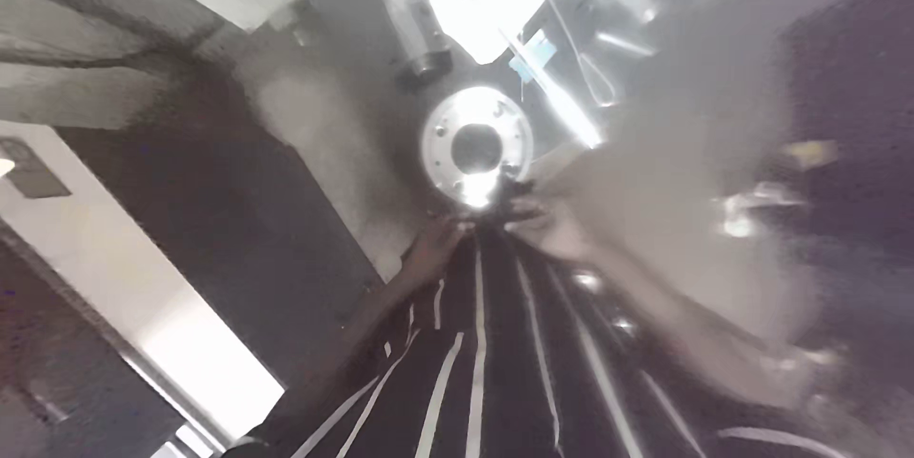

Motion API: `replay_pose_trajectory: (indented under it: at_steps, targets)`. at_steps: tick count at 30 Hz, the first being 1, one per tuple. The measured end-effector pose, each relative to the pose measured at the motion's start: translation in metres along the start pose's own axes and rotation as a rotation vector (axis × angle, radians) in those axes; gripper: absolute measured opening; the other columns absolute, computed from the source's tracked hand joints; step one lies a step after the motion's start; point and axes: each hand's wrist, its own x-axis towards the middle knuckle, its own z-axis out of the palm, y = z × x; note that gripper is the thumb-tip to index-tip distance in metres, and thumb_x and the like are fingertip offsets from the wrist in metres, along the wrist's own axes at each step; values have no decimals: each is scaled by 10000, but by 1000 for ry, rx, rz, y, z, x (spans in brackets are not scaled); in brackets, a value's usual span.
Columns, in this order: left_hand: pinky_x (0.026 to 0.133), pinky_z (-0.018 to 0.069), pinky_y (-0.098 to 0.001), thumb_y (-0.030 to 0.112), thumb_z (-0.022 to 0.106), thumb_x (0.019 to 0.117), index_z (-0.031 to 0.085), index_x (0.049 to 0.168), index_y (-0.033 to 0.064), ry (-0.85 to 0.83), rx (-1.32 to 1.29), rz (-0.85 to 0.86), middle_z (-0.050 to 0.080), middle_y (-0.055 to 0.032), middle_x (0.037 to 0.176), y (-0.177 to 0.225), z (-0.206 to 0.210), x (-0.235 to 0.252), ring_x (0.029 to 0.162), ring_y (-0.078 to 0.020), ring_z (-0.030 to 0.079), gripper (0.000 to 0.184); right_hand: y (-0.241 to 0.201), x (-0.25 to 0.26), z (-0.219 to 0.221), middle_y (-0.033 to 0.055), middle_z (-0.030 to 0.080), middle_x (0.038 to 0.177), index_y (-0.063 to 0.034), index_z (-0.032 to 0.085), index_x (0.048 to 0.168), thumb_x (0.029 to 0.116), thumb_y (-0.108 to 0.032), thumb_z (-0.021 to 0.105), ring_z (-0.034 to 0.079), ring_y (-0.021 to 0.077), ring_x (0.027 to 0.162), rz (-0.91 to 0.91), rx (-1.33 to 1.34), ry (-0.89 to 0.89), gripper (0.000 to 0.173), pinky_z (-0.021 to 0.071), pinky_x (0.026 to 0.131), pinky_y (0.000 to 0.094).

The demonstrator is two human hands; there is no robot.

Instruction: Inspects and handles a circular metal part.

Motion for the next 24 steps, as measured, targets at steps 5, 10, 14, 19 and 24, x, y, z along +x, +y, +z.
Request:
replay_pose_trajectory:
  at_steps: [5, 10, 14, 19, 24]
  targets:
    - [858, 590, -368, 295, 488, 1081, 469, 1495, 139, 139, -132, -103, 699, -77, 1218, 13, 6, -21, 982, -142, 696, 443, -13, 14, 15, 149, 659, 1307, 10, 570, 1398, 910, -194, 783, 664, 147, 1166, -31, 151, -280, 570, 564, 996, 297]
    - [830, 599, -357, 233, 547, 1051, 380, 1534, 117, 400, -124, -140, 683, -98, 1171, 29, 9, -35, 936, -129, 692, 524, -49, 40, 42, 144, 610, 1413, -62, 399, 1558, 958, -414, 711, 602, 236, 1284, -28, 34, -434, 763, 464, 1115, 469]
    - [996, 538, -316, 227, 524, 1041, 378, 1536, 53, 544, -33, 36, 630, -95, 1336, 22, 6, -41, 1153, -87, 632, 544, -70, 67, 59, 153, 466, 1567, -33, 331, 1591, 1030, -453, 583, 456, 223, 1442, -102, 110, -365, 745, 358, 1213, 429]
    - [972, 516, -313, 555, 378, 1046, 489, 1409, 21, 495, 54, 143, 622, -63, 1246, 23, -11, -30, 1103, -71, 594, 656, -88, 92, 64, 206, 489, 1521, 36, 393, 1528, 1089, -300, 496, 510, 267, 1384, -34, 274, -341, 562, 435, 1151, 417]
    - [1109, 441, -426, 495, 303, 1075, 304, 1590, 64, 402, 208, 178, 529, -132, 1472, 24, -29, -13, 1323, -182, 526, 671, -101, 109, 59, 174, 573, 1393, -31, 469, 1462, 1102, -382, 441, 602, 251, 1244, 243, 753, -255, 504, 533, 1025, 433]
